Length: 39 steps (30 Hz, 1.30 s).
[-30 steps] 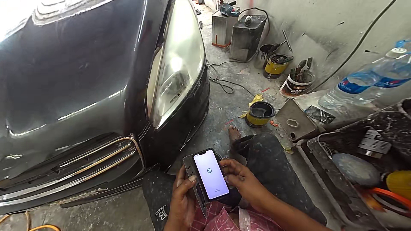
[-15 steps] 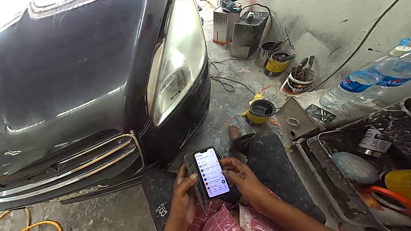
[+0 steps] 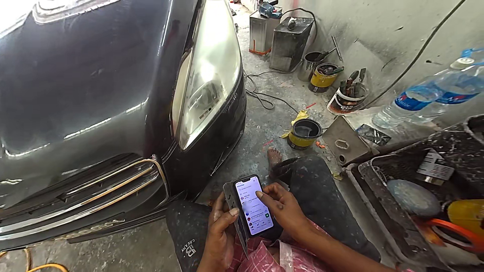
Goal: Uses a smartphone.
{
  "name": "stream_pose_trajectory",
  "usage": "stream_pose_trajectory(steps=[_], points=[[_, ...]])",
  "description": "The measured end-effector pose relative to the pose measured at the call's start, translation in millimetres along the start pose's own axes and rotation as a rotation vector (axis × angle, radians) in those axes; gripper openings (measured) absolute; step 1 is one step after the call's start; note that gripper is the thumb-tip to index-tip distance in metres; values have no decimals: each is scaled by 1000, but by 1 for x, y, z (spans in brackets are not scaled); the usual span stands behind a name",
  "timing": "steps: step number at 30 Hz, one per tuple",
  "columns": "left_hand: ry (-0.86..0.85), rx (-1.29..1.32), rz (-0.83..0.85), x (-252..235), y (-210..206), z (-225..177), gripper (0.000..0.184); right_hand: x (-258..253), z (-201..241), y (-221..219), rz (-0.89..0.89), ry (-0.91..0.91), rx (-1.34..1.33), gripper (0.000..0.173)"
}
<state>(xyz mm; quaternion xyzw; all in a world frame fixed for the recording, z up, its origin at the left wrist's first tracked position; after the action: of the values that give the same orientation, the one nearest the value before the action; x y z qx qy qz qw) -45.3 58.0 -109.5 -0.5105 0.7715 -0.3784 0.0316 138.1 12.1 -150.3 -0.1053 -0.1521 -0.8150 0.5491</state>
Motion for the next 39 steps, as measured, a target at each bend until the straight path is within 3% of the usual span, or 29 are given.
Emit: stream_pose_trajectory(steps=[10, 25, 39], points=[[10, 0, 35, -2, -3, 5, 80, -1, -5, 4, -54, 12, 49, 28], [22, 49, -21, -3, 9, 2, 74, 6, 1, -1, 1, 29, -124, 25], [30, 32, -66, -1, 14, -1, 69, 6, -1, -3, 25, 42, -110, 26]])
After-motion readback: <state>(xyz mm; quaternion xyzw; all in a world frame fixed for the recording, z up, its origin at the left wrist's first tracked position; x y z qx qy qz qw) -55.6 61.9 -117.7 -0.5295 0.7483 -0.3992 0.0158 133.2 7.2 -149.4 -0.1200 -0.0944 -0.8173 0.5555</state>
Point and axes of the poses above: each hand's wrist, its own x-axis away from the middle knuckle, its own y-axis out of the back of the hand, z = x × y, the point moved 8 cm from there along -x, towards the middle knuckle, and after that the axes turned 1 degree about y, right-handed, at the moved point
